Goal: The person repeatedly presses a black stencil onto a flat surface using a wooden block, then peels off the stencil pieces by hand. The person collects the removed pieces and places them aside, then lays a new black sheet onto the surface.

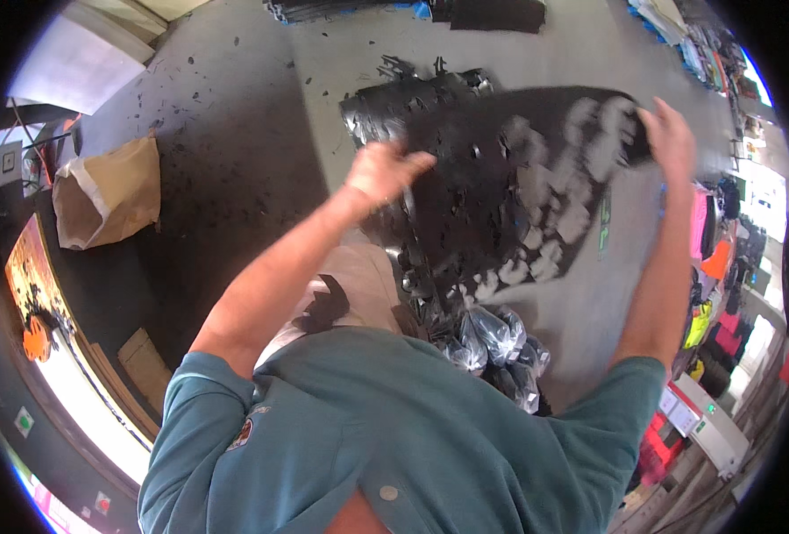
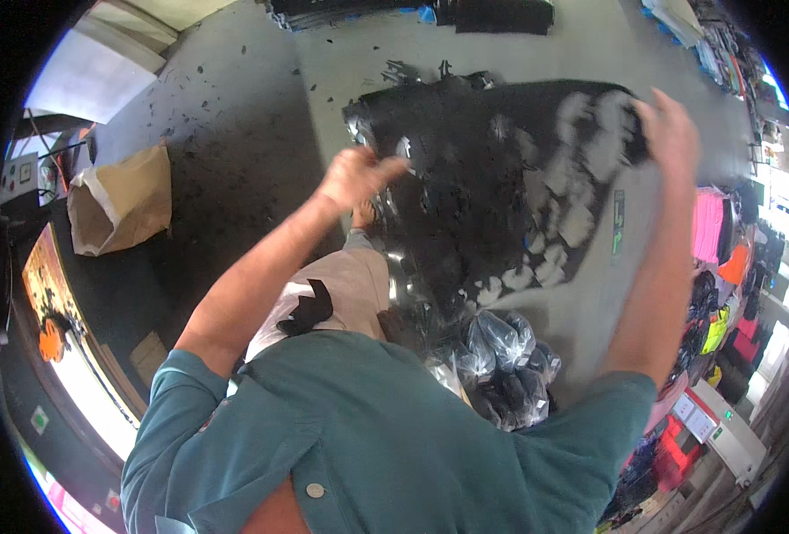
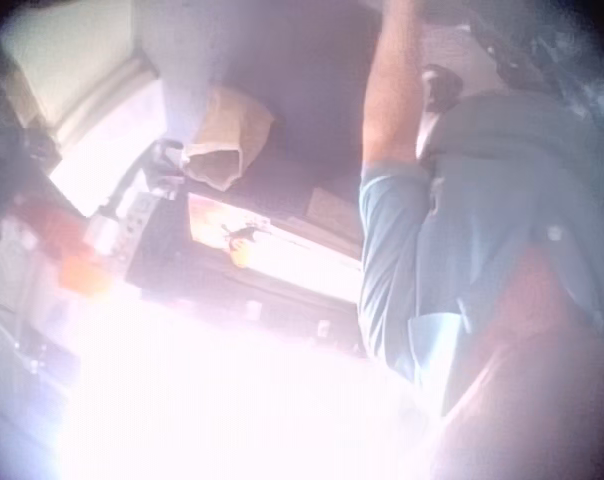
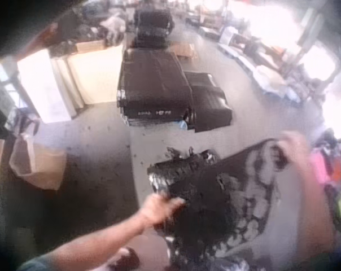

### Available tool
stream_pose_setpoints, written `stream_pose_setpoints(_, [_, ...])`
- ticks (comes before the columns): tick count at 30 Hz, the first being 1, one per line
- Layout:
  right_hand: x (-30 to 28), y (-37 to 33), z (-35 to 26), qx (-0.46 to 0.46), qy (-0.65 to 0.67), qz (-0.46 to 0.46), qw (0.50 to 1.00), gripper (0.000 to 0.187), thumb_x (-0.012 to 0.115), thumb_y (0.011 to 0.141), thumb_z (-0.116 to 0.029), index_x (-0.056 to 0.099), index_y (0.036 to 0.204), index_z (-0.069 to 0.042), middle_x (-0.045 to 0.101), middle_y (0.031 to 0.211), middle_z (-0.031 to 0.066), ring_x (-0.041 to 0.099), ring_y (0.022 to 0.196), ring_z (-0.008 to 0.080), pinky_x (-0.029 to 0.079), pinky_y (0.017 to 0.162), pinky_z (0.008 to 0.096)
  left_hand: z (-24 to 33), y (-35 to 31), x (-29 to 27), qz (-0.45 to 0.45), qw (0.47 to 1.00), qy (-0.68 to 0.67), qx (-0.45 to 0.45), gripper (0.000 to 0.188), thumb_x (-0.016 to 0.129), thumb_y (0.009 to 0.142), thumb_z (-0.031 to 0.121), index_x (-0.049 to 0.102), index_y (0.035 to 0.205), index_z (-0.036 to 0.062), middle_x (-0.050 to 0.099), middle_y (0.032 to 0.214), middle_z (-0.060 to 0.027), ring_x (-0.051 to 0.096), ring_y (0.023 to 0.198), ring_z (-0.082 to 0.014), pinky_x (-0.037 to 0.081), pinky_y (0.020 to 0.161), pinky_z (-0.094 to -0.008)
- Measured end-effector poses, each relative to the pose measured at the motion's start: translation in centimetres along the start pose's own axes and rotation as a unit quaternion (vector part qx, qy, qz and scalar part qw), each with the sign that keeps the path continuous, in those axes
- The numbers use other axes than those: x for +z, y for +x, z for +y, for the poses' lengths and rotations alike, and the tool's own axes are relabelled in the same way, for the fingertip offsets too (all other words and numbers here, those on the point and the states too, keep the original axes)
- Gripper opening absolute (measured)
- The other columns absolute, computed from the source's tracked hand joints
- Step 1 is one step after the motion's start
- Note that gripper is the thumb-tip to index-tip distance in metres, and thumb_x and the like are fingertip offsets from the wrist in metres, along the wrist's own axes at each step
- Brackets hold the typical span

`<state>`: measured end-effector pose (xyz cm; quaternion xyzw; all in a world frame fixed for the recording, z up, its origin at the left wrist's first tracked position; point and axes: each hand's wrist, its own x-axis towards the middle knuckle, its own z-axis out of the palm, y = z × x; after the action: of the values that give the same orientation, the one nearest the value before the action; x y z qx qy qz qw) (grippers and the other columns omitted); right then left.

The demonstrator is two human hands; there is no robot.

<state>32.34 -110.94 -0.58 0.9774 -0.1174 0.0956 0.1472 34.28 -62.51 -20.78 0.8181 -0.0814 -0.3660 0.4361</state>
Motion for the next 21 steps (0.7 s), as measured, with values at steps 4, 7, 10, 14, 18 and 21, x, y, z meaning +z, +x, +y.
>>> stream_pose_setpoints(4, [10.2,-6.3,-9.0,-0.003,0.283,-0.117,0.952,0.039,0.074,0.099,-0.035,0.076,0.127,-0.008,0.077,0.122,0.0183,0.074,0.113,0.0357,0.057,0.099,0.0433,-10.8,4.0,-3.1,0.033,0.995,0.076,-0.059,0.047,0.069,0.101,0.044,0.074,0.114,-0.0011,0.075,0.089,-0.0116,0.07,0.083,-0.0161,0.055,0.078,-0.0371])
stream_pose_setpoints(7, [14.7,-15.0,-12.8,0.06,0.377,-0.264,0.886,0.032,0.074,0.099,-0.031,0.077,0.118,-0.006,0.077,0.11,0.02,0.075,0.102,0.0379,0.059,0.089,0.0464,-17.3,0.3,-5.5,0.013,0.996,0.07,-0.053,0.038,0.068,0.102,0.037,0.079,0.112,0.0027,0.074,0.084,-0.0046,0.068,0.078,-0.0118,0.054,0.073,-0.034])
stream_pose_setpoints(10, [17.7,-24.7,-16.8,0.124,0.427,-0.301,0.844,0.024,0.069,0.099,-0.028,0.076,0.101,-0.004,0.074,0.1,0.0207,0.072,0.095,0.043,0.057,0.081,0.0479,-20.1,-3.6,-7.1,0.042,0.969,-0.125,-0.207,0.036,0.068,0.104,0.032,0.079,0.116,-0.0013,0.077,0.092,-0.0041,0.07,0.079,-0.0119,0.058,0.073,-0.0306])
stream_pose_setpoints(14, [19.3,-32.8,-22.2,0.197,0.402,-0.437,0.78,0.032,0.074,0.098,-0.032,0.08,0.115,-0.006,0.08,0.108,0.0177,0.079,0.103,0.0312,0.06,0.089,0.0416,-18.3,-3.4,-8.6,0.058,0.961,-0.159,-0.221,0.038,0.066,0.107,0.031,0.075,0.124,-0.0029,0.079,0.101,-0.0094,0.074,0.088,-0.0145,0.06,0.08,-0.0299])
stream_pose_setpoints(18, [20.6,-31.2,-26.4,0.194,0.452,-0.477,0.729,0.038,0.072,0.098,-0.035,0.079,0.12,-0.005,0.082,0.108,0.0158,0.078,0.104,0.0296,0.058,0.09,0.0408,-9.6,1.9,-11.7,0.053,0.985,-0.146,-0.079,0.038,0.066,0.109,0.03,0.073,0.127,-0.0023,0.079,0.105,-0.0099,0.074,0.095,-0.0144,0.059,0.086,-0.0296])
stream_pose_setpoints(21, [22.4,-24.7,-28.1,0.184,0.45,-0.413,0.771,0.035,0.072,0.099,-0.029,0.079,0.12,-0.002,0.082,0.1,0.0115,0.076,0.09,0.0204,0.058,0.08,0.0358,1.3,6.3,-17.8,0.106,0.963,-0.239,0.058,0.033,0.07,0.107,0.023,0.072,0.13,-0.0001,0.078,0.11,-0.0092,0.071,0.103,-0.013,0.058,0.092,-0.0314])
